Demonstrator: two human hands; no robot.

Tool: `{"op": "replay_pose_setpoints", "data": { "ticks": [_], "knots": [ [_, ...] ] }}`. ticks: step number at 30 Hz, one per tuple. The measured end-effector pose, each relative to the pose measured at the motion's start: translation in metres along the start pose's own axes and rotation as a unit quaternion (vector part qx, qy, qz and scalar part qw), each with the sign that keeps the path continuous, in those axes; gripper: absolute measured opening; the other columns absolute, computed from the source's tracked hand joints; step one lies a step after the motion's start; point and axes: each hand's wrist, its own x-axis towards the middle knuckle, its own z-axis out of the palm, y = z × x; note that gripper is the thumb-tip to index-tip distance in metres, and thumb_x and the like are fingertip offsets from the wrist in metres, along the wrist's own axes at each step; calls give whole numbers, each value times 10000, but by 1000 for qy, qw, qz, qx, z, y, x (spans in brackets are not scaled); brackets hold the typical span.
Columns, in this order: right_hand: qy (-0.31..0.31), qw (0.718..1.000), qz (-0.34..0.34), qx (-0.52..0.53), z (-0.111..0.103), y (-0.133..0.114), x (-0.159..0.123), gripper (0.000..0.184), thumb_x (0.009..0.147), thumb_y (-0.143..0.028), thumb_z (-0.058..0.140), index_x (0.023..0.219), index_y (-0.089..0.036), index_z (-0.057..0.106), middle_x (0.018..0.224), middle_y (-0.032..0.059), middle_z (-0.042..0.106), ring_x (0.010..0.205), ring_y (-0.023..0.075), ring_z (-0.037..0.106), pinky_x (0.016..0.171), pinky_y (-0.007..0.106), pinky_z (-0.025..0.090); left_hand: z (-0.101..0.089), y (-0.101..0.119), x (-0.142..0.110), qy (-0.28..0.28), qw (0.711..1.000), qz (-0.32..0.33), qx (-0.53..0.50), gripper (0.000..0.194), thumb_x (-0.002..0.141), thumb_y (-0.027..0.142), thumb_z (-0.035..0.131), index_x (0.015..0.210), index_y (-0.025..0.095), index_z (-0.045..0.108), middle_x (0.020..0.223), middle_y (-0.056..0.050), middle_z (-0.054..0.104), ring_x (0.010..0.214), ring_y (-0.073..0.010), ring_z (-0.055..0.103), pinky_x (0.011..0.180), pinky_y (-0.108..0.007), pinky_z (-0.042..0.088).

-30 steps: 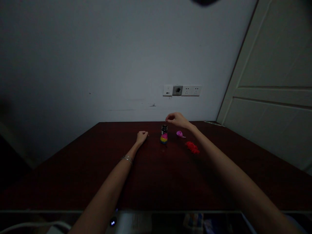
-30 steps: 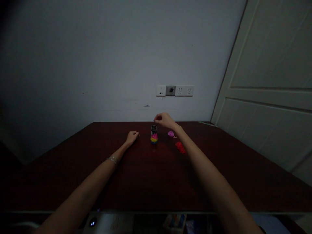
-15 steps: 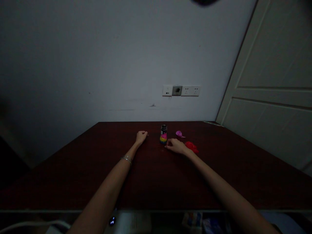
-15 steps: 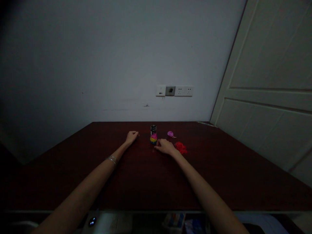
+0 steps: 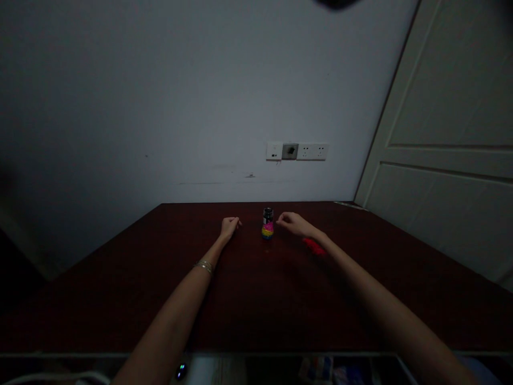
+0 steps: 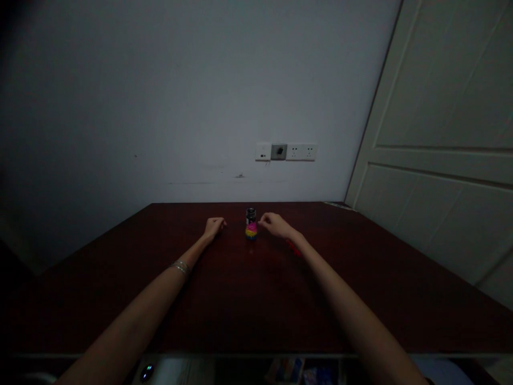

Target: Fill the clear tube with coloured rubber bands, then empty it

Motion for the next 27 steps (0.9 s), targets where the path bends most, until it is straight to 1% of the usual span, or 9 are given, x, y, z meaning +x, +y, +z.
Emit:
{"op": "replay_pose_setpoints", "data": {
  "ticks": [4, 7, 9, 11, 13, 15, 19, 23, 27],
  "knots": [
    [27, 999, -18, -3, -36, -12, 24, 261, 798, -347, 492, 796, -117, 613, 717, 49, 618, 627, 126, 512, 575, 226, 379, -3, 10, 2, -25, 999, -31, -35, 247, 682, 289, 424, 623, 126, 600, 476, 22, 454, 400, -69, 343, 406, -193, 235],
    [14, 998, -46, -27, -45, -24, 39, 238, 776, -315, 520, 730, -109, 629, 663, 48, 613, 596, 121, 500, 552, 222, 368, 0, 24, 6, -58, 998, 1, -31, 254, 682, 290, 454, 745, 123, 635, 633, -18, 566, 506, -92, 450, 422, -189, 280],
    [-1, 997, -70, -41, -45, -31, 46, 234, 768, -297, 527, 702, -105, 644, 642, 49, 612, 591, 119, 495, 554, 224, 365, 5, 36, 10, -101, 993, 46, -31, 278, 677, 269, 491, 868, 133, 640, 808, -44, 622, 678, -126, 539, 515, -199, 378],
    [-18, 995, -84, -53, -43, -36, 49, 245, 764, -293, 528, 694, -99, 660, 626, 49, 611, 580, 116, 486, 554, 227, 360, 12, 47, 12, -164, 982, 89, -40, 368, 664, 242, 546, 1017, 157, 606, 977, -54, 619, 860, -157, 559, 683, -240, 439],
    [-43, 994, -77, -62, -40, -37, 50, 265, 762, -306, 529, 703, -92, 672, 601, 45, 602, 560, 112, 475, 542, 228, 351, 19, 56, 11, -217, 968, 119, -48, 495, 645, 236, 615, 1132, 177, 547, 1085, -69, 585, 980, -185, 536, 832, -300, 420],
    [-67, 994, -61, -62, -39, -36, 51, 289, 764, -330, 524, 725, -89, 680, 586, 37, 594, 551, 112, 472, 535, 227, 345, 26, 62, 6, -244, 958, 140, -49, 591, 629, 253, 674, 1190, 185, 504, 1134, -89, 558, 1051, -213, 505, 921, -360, 369],
    [-68, 995, -50, -51, -41, -32, 53, 367, 795, -402, 481, 761, -100, 687, 607, 34, 597, 584, 124, 492, 555, 229, 354, 37, 67, -11, -244, 952, 178, -51, 644, 626, 294, 717, 1216, 191, 481, 1162, -113, 538, 1096, -243, 474, 981, -429, 307],
    [-67, 996, -34, -38, -44, -35, 52, 513, 836, -515, 393, 789, -107, 699, 622, 50, 614, 637, 153, 528, 622, 252, 390, 48, 68, -24, -233, 952, 185, -66, 667, 617, 318, 728, 1215, 160, 477, 1134, -136, 547, 1036, -234, 510, 937, -422, 361],
    [-103, 994, -14, -35, -42, -42, 53, 687, 861, -601, 249, 811, -91, 706, 691, 98, 650, 689, 179, 566, 701, 277, 416, 56, 69, -28, -237, 953, 180, -49, 615, 613, 339, 729, 1150, 120, 522, 1042, -134, 587, 926, -209, 553, 858, -389, 421]
  ]
}}
